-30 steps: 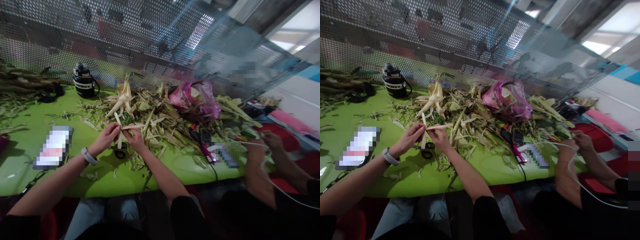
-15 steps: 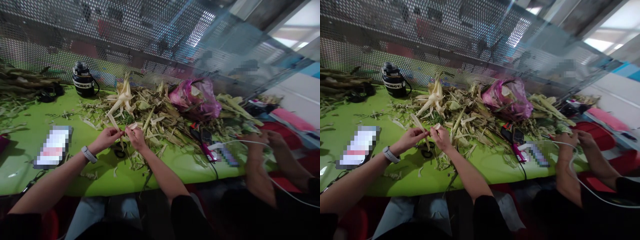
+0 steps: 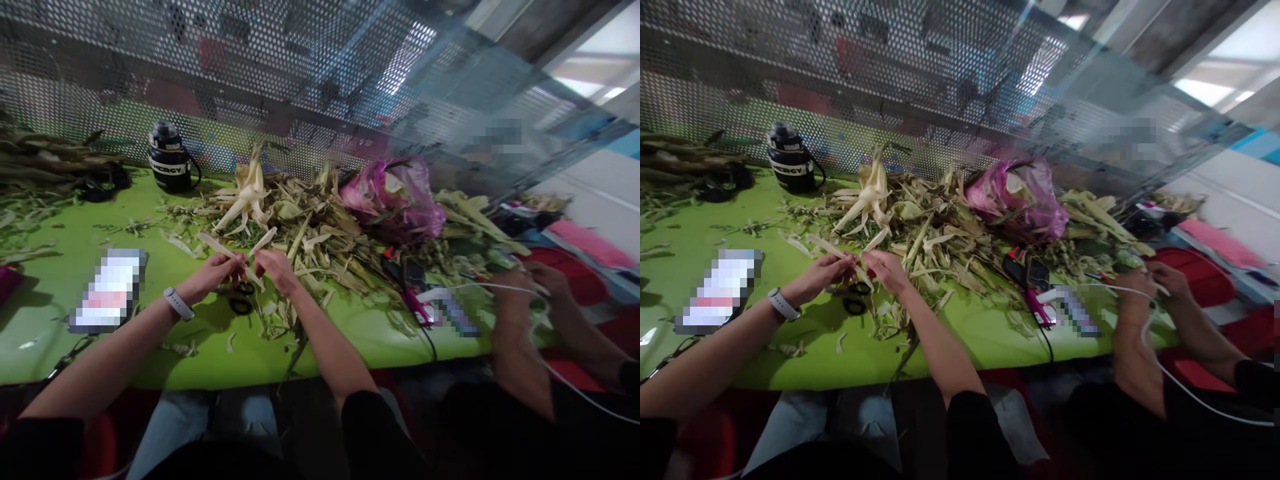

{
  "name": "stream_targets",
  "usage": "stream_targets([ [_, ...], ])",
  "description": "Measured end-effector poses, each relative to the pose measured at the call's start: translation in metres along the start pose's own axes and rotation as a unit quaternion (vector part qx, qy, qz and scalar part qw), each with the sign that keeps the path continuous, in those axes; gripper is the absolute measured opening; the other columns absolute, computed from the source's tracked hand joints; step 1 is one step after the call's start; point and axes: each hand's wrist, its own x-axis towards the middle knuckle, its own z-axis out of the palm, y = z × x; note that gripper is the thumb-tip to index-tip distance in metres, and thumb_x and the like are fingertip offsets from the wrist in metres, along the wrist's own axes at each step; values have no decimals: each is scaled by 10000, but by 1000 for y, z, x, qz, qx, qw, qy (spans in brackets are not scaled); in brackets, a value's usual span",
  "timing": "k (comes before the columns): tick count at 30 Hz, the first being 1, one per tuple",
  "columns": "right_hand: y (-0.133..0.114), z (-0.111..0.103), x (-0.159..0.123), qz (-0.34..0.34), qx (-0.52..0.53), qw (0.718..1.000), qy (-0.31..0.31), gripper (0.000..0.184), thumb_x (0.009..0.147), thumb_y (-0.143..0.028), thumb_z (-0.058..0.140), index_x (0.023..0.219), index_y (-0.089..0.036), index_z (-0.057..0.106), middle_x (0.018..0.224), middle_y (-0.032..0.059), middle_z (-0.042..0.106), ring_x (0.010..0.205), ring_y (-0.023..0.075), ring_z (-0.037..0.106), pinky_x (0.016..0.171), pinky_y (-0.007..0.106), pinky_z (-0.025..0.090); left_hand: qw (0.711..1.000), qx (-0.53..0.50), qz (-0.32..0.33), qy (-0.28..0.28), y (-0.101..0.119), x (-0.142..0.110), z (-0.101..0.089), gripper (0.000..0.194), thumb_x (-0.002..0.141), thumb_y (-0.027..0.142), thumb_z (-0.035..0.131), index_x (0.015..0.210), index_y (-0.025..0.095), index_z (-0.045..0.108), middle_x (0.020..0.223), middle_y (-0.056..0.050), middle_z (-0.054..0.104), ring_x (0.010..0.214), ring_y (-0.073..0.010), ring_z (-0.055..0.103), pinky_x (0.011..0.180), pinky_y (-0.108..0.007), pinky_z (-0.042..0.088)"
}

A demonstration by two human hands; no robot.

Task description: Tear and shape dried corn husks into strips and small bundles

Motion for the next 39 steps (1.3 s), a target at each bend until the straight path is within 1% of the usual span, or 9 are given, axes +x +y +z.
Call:
stream_targets([
  [3, 2, 4, -2, 0, -12, 998, -67, 330, 857, -457, 549, 661, -191, 534, 556, -32, 541, 520, 112, 502, 527, 235, 397, 998, -21, 42, 33, -4, 3, -1, 370, 783, 488, 675, 877, 133, 632, 692, -7, 599, 541, -76, 471, 494, -198, 348],
  [12, -1, 11, -2, -63, -87, 988, -108, 251, 873, -351, 505, 673, -200, 493, 542, -52, 509, 517, 100, 450, 525, 222, 358, 993, 3, 73, 90, -7, 7, -1, 342, 775, 457, 683, 857, 147, 565, 591, 55, 483, 490, -59, 373, 455, -190, 276],
  [17, -2, 11, -4, -48, -66, 990, -119, 257, 863, -359, 515, 662, -200, 493, 534, -52, 506, 504, 100, 458, 513, 220, 366, 995, 1, 68, 75, -7, 9, -7, 362, 744, 461, 710, 851, 133, 600, 638, 33, 543, 546, -71, 443, 503, -190, 341],
  [20, -8, 6, -8, -61, -78, 993, -59, 262, 864, -370, 525, 666, -198, 527, 552, -40, 510, 520, 109, 465, 535, 238, 385, 998, 15, 49, 22, -6, 8, -12, 397, 730, 484, 720, 899, 131, 652, 745, -15, 636, 648, -105, 541, 592, -213, 421],
  [23, -15, -2, -9, -136, -157, 967, 147, 259, 882, -376, 522, 705, -196, 583, 677, 17, 581, 662, 153, 529, 674, 298, 442, 998, 56, 7, -5, -4, 4, -9, 435, 756, 534, 677, 919, 131, 684, 740, -41, 651, 621, -121, 548, 559, -226, 422],
  [25, -15, -5, -7, -177, -211, 933, 232, 242, 896, -369, 523, 764, -197, 630, 835, 69, 647, 853, 196, 574, 845, 360, 443, 995, 90, -6, -37, -3, 1, -3, 451, 782, 571, 628, 860, 131, 687, 666, -33, 618, 556, -117, 507, 501, -224, 386],
  [28, -9, -2, -2, -192, -238, 940, 150, 233, 895, -402, 563, 840, -209, 683, 982, 83, 691, 1020, 222, 579, 981, 412, 391, 983, 146, 24, -113, -4, -2, 7, 440, 793, 570, 610, 692, 143, 644, 550, 6, 517, 486, -97, 424, 455, -213, 334],
  [31, -1, 7, 1, -170, -168, 970, 45, 299, 897, -456, 563, 799, -204, 689, 932, 64, 707, 948, 195, 613, 937, 378, 437, 974, 169, 63, -138, -7, -1, 11, 422, 794, 551, 612, 647, 155, 613, 525, 21, 474, 477, -92, 391, 446, -209, 317],
  [39, -5, 18, -2, -91, -38, 986, 135, 284, 889, -428, 579, 779, -191, 690, 857, 35, 676, 864, 156, 638, 839, 277, 485, 974, 139, 12, -180, -4, -3, 11, 412, 802, 509, 631, 593, 158, 579, 515, 13, 503, 462, -89, 396, 460, -221, 320],
])
